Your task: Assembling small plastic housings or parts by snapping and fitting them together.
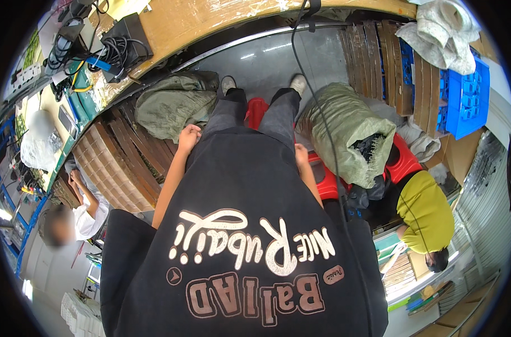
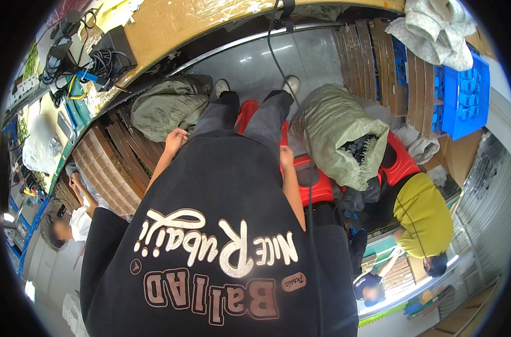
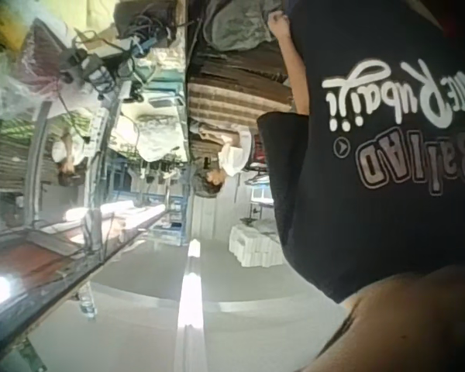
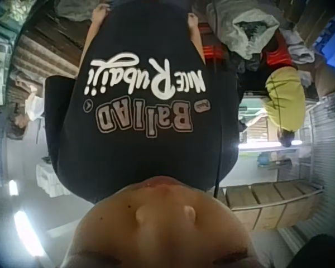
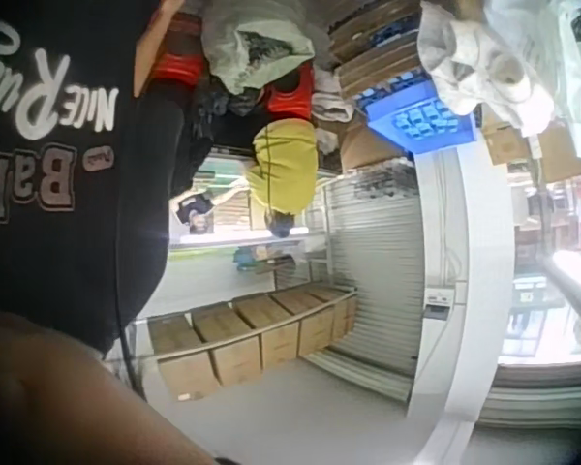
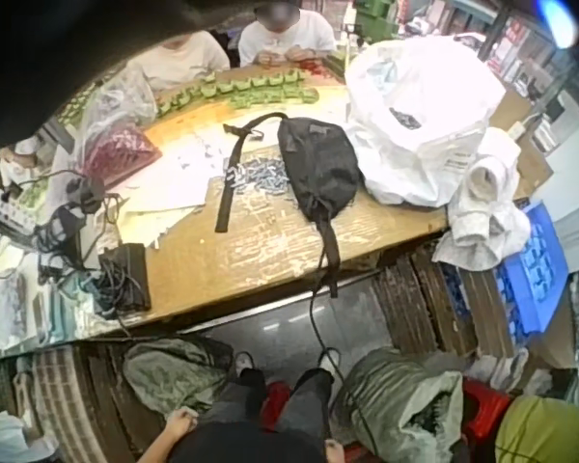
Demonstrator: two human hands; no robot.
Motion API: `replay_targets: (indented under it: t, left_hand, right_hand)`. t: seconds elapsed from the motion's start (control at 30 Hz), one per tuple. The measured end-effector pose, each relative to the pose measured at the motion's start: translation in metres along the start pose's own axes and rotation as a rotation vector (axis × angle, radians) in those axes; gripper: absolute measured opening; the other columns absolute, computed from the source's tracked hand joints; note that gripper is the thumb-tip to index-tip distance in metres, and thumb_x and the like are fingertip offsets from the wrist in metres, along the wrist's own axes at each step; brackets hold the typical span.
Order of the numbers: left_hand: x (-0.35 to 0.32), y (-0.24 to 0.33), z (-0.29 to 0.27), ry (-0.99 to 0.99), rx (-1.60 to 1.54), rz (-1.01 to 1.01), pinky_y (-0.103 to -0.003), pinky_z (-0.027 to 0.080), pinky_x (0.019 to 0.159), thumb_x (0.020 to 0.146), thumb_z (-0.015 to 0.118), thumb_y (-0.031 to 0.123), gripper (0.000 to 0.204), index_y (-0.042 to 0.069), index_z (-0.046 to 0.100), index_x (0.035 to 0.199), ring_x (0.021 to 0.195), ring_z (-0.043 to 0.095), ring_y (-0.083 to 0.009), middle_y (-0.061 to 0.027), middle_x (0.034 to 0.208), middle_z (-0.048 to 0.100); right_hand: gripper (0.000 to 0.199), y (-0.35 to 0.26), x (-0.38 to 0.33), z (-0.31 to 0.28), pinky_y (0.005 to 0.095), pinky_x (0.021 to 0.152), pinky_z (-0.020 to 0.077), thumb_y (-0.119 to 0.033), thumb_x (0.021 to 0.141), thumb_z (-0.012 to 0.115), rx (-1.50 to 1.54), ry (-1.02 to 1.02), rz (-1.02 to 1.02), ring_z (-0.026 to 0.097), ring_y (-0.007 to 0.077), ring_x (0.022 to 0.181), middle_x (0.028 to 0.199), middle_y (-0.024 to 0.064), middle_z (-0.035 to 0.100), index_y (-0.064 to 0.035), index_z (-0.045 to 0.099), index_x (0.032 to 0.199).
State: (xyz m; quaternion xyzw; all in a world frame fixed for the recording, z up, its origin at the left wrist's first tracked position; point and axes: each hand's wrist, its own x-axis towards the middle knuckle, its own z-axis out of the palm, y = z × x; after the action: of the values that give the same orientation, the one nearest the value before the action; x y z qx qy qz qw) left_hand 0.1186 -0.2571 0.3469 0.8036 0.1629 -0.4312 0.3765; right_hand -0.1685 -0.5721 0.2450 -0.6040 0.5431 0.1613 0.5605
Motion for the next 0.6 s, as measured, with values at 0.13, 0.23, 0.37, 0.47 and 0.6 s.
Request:
replay_targets:
  t: [0.13,0.23,0.37,0.47,0.6]
  left_hand:
    - [0.000,-0.027,-0.018,0.008,0.029,-0.049,-0.026,0.040,0.047,0.080,0.042,0.009,0.017,0.004,0.058,0.082,0.050,0.051,-0.0124,-0.0060,0.067,0.059]
    - [-0.008,-0.045,-0.006,0.042,0.215,-0.111,-0.030,0.044,0.065,0.077,0.045,0.015,0.018,0.005,0.060,0.080,0.069,0.058,-0.0189,-0.0074,0.070,0.061]
    - [-0.018,-0.044,0.013,0.089,0.301,-0.117,-0.031,0.044,0.067,0.077,0.044,0.015,0.020,0.005,0.061,0.082,0.074,0.060,-0.0221,-0.0105,0.074,0.062]
    - [-0.023,-0.040,0.031,0.086,0.351,-0.126,-0.034,0.044,0.069,0.076,0.044,0.016,0.021,0.006,0.061,0.082,0.077,0.060,-0.0274,-0.0136,0.078,0.063]
    - [-0.048,-0.007,0.076,0.175,0.456,-0.138,-0.038,0.044,0.071,0.077,0.045,0.019,0.019,0.007,0.060,0.083,0.080,0.059,-0.0310,-0.0149,0.080,0.062]
  right_hand:
    - [0.021,0.029,-0.005,0.029,0.0321,0.069,0.0434,-0.015,0.083,0.047,0.155,-0.002,0.141,0.057,0.0195,0.073,0.073,0.0088,0.062,-0.0002,0.061,0.084]
    - [0.020,0.011,-0.005,0.014,0.0306,0.062,0.0446,-0.016,0.082,0.048,-0.076,-0.055,0.038,0.056,0.0157,0.066,0.070,0.0066,0.061,-0.0005,0.061,0.084]
    - [0.019,-0.021,-0.014,-0.012,0.0265,0.049,0.0423,-0.017,0.082,0.048,0.092,-0.084,0.216,0.053,0.0127,0.054,0.065,0.0037,0.057,-0.0026,0.061,0.083]
    - [0.019,-0.007,-0.010,-0.033,0.0251,0.044,0.0421,-0.016,0.081,0.047,0.243,-0.141,0.292,0.052,0.0126,0.050,0.062,0.0029,0.055,-0.0034,0.060,0.083]
    - [0.017,0.006,-0.008,-0.064,0.0269,0.043,0.0397,-0.013,0.078,0.044,-0.006,-0.186,0.437,0.050,0.0137,0.048,0.070,0.0031,0.056,-0.0074,0.057,0.087]
